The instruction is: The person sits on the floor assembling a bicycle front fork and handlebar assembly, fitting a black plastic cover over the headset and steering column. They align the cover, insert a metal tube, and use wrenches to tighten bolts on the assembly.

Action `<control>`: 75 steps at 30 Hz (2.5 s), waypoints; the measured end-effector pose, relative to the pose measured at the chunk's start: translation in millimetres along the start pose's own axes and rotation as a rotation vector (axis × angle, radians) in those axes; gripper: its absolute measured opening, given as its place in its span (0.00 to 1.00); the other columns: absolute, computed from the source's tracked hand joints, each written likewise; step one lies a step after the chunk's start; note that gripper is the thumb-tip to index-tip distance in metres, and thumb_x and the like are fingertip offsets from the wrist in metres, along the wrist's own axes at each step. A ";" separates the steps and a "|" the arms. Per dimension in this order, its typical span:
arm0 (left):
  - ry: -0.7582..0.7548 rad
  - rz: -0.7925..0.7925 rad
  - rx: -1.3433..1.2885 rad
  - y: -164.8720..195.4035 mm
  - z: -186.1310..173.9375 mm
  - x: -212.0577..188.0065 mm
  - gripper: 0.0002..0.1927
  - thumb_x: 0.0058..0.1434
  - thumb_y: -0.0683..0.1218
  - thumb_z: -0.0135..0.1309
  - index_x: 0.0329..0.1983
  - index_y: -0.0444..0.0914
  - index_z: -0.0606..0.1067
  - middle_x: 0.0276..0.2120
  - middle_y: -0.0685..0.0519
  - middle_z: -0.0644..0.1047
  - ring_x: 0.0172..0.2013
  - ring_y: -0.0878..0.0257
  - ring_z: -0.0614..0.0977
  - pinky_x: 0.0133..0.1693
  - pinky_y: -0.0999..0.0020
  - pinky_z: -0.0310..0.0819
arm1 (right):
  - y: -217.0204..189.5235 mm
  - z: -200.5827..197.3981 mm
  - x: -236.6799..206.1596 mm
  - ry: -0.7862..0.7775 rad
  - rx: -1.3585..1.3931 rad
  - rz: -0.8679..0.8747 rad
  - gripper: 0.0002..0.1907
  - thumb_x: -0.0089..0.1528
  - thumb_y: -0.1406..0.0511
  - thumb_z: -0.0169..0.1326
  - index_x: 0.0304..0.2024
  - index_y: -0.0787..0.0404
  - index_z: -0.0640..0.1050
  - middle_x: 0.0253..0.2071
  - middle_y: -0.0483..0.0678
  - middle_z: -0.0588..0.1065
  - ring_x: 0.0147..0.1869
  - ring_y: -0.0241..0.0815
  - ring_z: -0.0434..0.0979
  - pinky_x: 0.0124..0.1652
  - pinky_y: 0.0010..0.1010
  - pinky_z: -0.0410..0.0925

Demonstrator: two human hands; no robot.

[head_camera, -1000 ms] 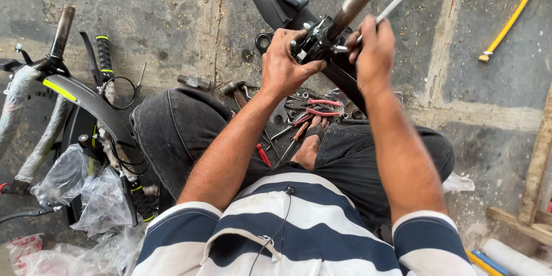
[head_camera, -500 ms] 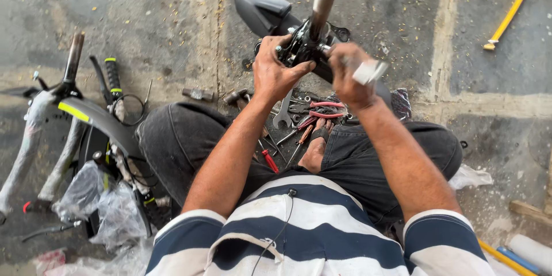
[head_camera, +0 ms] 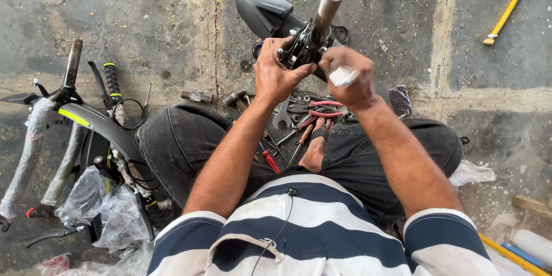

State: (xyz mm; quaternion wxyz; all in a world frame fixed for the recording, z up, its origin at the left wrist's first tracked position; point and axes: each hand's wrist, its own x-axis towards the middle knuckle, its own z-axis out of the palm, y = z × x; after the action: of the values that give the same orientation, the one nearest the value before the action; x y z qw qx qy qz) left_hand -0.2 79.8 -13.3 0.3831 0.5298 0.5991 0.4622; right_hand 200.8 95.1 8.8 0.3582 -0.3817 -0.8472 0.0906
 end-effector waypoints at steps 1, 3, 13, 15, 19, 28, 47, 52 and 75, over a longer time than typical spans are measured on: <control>-0.004 -0.011 -0.001 -0.3 0.2 -0.3 0.36 0.41 0.52 0.76 0.54 0.38 0.77 0.47 0.51 0.76 0.48 0.56 0.82 0.50 0.62 0.77 | -1.6 1.0 4.0 0.010 -0.063 -0.150 0.13 0.80 0.59 0.42 0.43 0.59 0.69 0.36 0.51 0.77 0.36 0.46 0.81 0.37 0.35 0.75; -0.007 -0.035 0.000 -0.5 -0.1 -1.4 0.36 0.41 0.52 0.76 0.54 0.38 0.77 0.46 0.51 0.76 0.48 0.56 0.82 0.50 0.61 0.77 | 0.7 0.9 19.3 0.022 0.145 0.303 0.12 0.78 0.59 0.41 0.44 0.59 0.69 0.32 0.47 0.77 0.29 0.38 0.79 0.29 0.29 0.73; 0.019 0.000 0.009 -1.7 1.8 1.1 0.37 0.42 0.54 0.76 0.53 0.37 0.77 0.46 0.50 0.76 0.48 0.55 0.83 0.51 0.61 0.77 | -1.9 -4.3 11.1 0.054 0.233 0.443 0.09 0.77 0.64 0.46 0.48 0.64 0.70 0.33 0.46 0.78 0.31 0.36 0.79 0.31 0.29 0.72; 0.007 -0.011 0.031 -1.7 3.1 1.2 0.37 0.42 0.55 0.76 0.54 0.37 0.77 0.46 0.49 0.76 0.47 0.55 0.82 0.49 0.61 0.77 | -8.1 1.5 1.1 0.034 -0.003 0.063 0.09 0.74 0.62 0.46 0.44 0.61 0.71 0.33 0.49 0.76 0.32 0.43 0.78 0.33 0.34 0.72; 0.021 0.019 0.031 -1.3 3.0 0.0 0.38 0.41 0.55 0.77 0.53 0.36 0.77 0.46 0.49 0.76 0.47 0.54 0.82 0.49 0.61 0.76 | -5.5 4.6 13.4 0.062 0.048 -0.055 0.10 0.76 0.63 0.44 0.39 0.58 0.69 0.33 0.50 0.75 0.33 0.43 0.77 0.34 0.32 0.71; 0.026 0.005 0.005 -3.5 0.9 -1.7 0.36 0.42 0.52 0.76 0.55 0.38 0.77 0.47 0.49 0.76 0.48 0.54 0.82 0.50 0.61 0.77 | 18.0 -7.6 23.5 0.148 0.530 0.802 0.16 0.78 0.57 0.45 0.42 0.61 0.71 0.30 0.45 0.76 0.25 0.34 0.69 0.27 0.26 0.64; 0.040 -0.002 -0.064 -6.1 -0.7 -2.0 0.38 0.42 0.54 0.75 0.55 0.37 0.76 0.49 0.50 0.76 0.49 0.54 0.83 0.50 0.61 0.78 | 0.4 0.8 9.3 -0.041 0.104 0.222 0.14 0.79 0.58 0.39 0.45 0.59 0.70 0.33 0.48 0.75 0.30 0.39 0.75 0.29 0.29 0.70; 0.050 -0.024 -0.050 -6.3 -4.0 -1.8 0.38 0.41 0.54 0.75 0.55 0.38 0.77 0.49 0.50 0.76 0.49 0.53 0.83 0.49 0.61 0.77 | -10.0 6.7 12.7 -0.004 0.090 -0.012 0.14 0.83 0.59 0.42 0.47 0.61 0.69 0.37 0.53 0.74 0.35 0.45 0.75 0.36 0.36 0.71; 0.014 0.022 -0.007 -6.9 -0.5 -3.2 0.38 0.41 0.53 0.76 0.55 0.37 0.76 0.48 0.49 0.76 0.49 0.53 0.83 0.49 0.60 0.77 | 18.7 -4.5 44.8 0.136 0.790 1.120 0.16 0.77 0.56 0.42 0.37 0.57 0.70 0.28 0.46 0.74 0.23 0.32 0.67 0.24 0.25 0.62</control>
State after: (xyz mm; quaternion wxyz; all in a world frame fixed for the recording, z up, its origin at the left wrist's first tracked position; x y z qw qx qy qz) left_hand -2.1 76.5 -19.9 0.3756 0.5317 0.5942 0.4723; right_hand 194.4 139.3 28.2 0.4221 -0.6077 -0.4012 0.5399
